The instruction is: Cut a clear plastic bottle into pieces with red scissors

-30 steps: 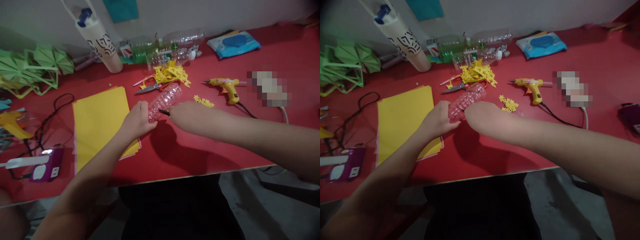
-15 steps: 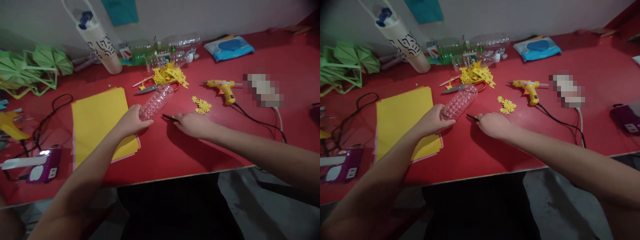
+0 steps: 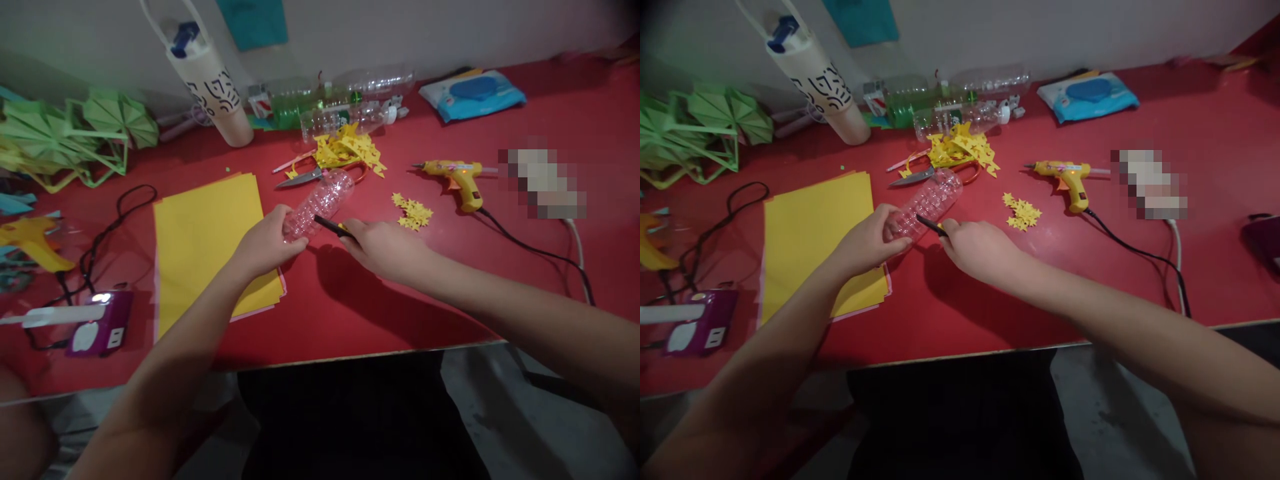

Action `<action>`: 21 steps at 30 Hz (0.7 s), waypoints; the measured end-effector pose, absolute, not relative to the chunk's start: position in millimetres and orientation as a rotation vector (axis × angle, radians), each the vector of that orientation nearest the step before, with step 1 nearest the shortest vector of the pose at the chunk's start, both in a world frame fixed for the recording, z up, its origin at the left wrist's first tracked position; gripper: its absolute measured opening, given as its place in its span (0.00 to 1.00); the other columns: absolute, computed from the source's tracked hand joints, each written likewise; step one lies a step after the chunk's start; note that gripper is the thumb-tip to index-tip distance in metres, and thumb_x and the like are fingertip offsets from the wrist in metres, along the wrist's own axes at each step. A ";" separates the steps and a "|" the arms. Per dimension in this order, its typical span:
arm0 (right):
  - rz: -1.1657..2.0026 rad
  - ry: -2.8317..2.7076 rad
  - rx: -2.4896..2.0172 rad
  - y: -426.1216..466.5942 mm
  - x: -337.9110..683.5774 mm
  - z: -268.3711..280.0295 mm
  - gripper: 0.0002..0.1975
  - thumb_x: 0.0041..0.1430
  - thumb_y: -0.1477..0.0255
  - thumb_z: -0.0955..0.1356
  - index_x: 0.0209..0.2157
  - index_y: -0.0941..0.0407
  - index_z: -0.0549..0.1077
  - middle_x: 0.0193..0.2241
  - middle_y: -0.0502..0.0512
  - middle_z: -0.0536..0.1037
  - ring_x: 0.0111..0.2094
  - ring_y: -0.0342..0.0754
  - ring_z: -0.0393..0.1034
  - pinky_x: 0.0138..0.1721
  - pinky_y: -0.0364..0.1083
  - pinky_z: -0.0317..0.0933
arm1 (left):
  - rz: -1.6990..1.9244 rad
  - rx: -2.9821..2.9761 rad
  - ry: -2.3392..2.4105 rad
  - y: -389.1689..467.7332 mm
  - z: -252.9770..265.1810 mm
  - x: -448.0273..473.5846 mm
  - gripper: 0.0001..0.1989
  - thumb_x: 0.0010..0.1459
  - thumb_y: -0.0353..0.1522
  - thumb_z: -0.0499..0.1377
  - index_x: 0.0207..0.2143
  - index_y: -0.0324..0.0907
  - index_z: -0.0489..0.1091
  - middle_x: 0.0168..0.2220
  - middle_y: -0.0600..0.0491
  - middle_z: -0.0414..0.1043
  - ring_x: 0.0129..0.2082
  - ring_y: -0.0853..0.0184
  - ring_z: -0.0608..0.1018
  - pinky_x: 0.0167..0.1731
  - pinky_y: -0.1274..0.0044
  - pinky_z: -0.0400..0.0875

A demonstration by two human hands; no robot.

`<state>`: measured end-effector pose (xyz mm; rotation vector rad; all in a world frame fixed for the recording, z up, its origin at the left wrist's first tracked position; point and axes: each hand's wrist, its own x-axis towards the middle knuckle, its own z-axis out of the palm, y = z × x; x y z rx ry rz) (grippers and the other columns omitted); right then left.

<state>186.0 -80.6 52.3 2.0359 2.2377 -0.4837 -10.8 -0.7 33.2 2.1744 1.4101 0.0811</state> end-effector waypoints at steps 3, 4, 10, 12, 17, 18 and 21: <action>-0.483 2.237 2.034 -80.0 186.5 56.3 0.17 0.70 0.70 0.57 0.48 0.62 0.72 0.34 0.66 0.82 0.31 0.55 0.76 0.26 0.46 0.49 | 0.043 2.245 1.457 -4.4 37.8 -6.4 0.20 0.51 0.43 0.56 0.44 0.43 0.61 0.42 0.48 0.69 0.36 0.60 0.73 0.36 0.68 0.66; -0.485 2.232 2.027 -79.6 186.6 58.1 0.16 0.70 0.70 0.57 0.48 0.62 0.72 0.34 0.66 0.82 0.31 0.54 0.75 0.26 0.47 0.49 | 0.029 2.258 1.476 -5.5 39.2 -5.1 0.20 0.51 0.43 0.56 0.44 0.43 0.62 0.44 0.47 0.69 0.37 0.59 0.73 0.37 0.67 0.66; -0.496 2.233 1.959 -79.3 186.2 60.5 0.16 0.69 0.70 0.58 0.48 0.62 0.72 0.33 0.65 0.81 0.30 0.54 0.75 0.26 0.47 0.48 | -0.068 2.268 1.534 -6.6 44.7 0.2 0.20 0.53 0.42 0.55 0.45 0.42 0.63 0.43 0.45 0.71 0.38 0.57 0.75 0.38 0.66 0.68; -0.498 2.265 1.944 -80.6 186.0 58.2 0.17 0.69 0.70 0.57 0.47 0.62 0.73 0.32 0.65 0.81 0.30 0.54 0.75 0.26 0.47 0.49 | -0.097 2.269 1.526 -5.6 44.7 1.3 0.19 0.54 0.42 0.54 0.45 0.41 0.63 0.42 0.45 0.71 0.38 0.57 0.75 0.39 0.66 0.69; -0.494 2.252 2.009 -81.4 187.6 56.6 0.17 0.69 0.70 0.57 0.47 0.63 0.72 0.32 0.66 0.81 0.30 0.55 0.76 0.26 0.47 0.50 | -0.096 2.299 1.523 -5.5 43.5 2.3 0.23 0.54 0.41 0.54 0.50 0.39 0.63 0.48 0.42 0.72 0.43 0.53 0.76 0.43 0.64 0.70; -0.497 2.245 2.013 -80.7 187.8 57.2 0.17 0.69 0.70 0.57 0.47 0.63 0.72 0.32 0.66 0.81 0.30 0.55 0.75 0.26 0.47 0.50 | -0.082 2.301 1.522 -5.8 43.5 2.4 0.25 0.54 0.41 0.55 0.53 0.39 0.62 0.50 0.42 0.72 0.45 0.52 0.76 0.44 0.63 0.70; -0.519 2.236 1.992 -78.2 187.5 58.7 0.17 0.68 0.70 0.57 0.47 0.63 0.72 0.32 0.66 0.81 0.30 0.56 0.75 0.27 0.47 0.52 | -0.044 2.315 1.510 -6.1 44.0 3.2 0.27 0.54 0.39 0.56 0.56 0.41 0.61 0.51 0.43 0.72 0.47 0.52 0.76 0.46 0.64 0.70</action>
